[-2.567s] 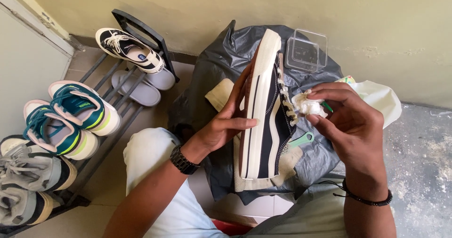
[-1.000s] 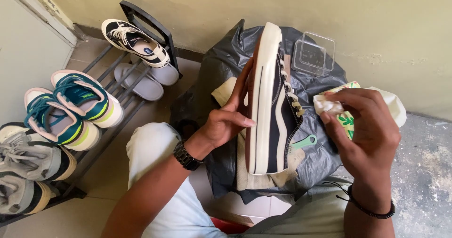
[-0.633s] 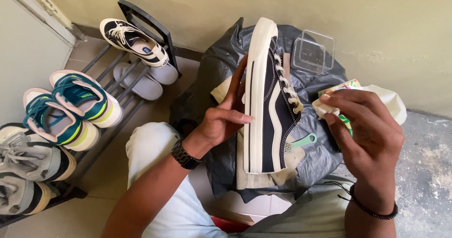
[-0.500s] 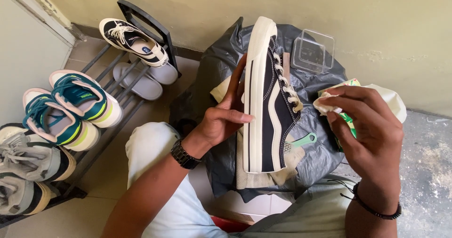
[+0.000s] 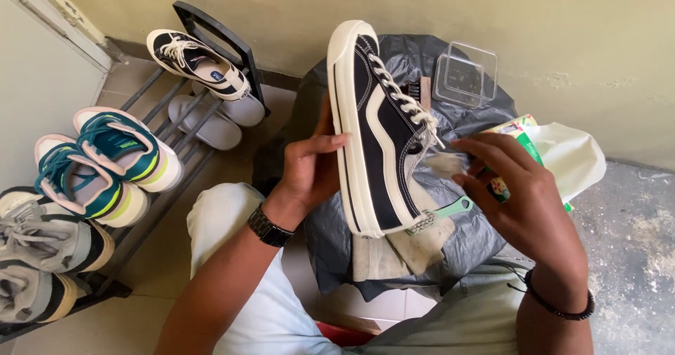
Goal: The person scrubs the white rubber sole and upper of a black and white sneaker using a green brush and a white cloth. They rotate the shoe to clean different sides, wipe the surface, and then place the shoe on a nearby shoe rack before picking up another sneaker to continue cleaning.
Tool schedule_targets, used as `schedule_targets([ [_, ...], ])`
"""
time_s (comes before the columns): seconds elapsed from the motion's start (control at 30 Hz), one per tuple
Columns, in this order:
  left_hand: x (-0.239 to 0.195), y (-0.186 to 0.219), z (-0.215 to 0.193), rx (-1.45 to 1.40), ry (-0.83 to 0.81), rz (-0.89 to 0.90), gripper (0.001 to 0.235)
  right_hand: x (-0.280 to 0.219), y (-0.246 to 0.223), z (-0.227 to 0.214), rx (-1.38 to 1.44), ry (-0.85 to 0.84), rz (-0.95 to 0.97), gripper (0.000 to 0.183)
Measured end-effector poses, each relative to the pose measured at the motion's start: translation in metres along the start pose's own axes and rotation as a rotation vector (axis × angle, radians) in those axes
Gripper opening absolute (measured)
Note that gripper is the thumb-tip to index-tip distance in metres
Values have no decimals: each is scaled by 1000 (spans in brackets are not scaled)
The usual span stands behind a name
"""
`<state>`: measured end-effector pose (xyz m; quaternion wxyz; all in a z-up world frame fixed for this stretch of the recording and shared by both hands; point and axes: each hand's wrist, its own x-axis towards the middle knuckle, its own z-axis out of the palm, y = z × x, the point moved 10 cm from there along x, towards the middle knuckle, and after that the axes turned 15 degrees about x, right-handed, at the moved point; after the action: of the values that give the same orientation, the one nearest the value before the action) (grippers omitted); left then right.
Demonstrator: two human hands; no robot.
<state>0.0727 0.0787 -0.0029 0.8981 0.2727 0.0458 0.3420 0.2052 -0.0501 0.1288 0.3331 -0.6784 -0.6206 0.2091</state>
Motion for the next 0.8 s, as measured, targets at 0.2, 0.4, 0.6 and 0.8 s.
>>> schedule_targets([
  [0.2,2,6,-7,-7,85,30,70,-7,-54,13,171,-41,-249,31],
  [0.4,3,-2,-9,-53,51,8,72,-6,-45,34,389,-90,-266,25],
  [0.6,-1,-14,3,-65,59,-116,60,-11,-39,27,681,-4,-230,12],
  [0.8,-12,-47,12,122,44,-402,57,-22,-20,2,780,199,-186,18],
])
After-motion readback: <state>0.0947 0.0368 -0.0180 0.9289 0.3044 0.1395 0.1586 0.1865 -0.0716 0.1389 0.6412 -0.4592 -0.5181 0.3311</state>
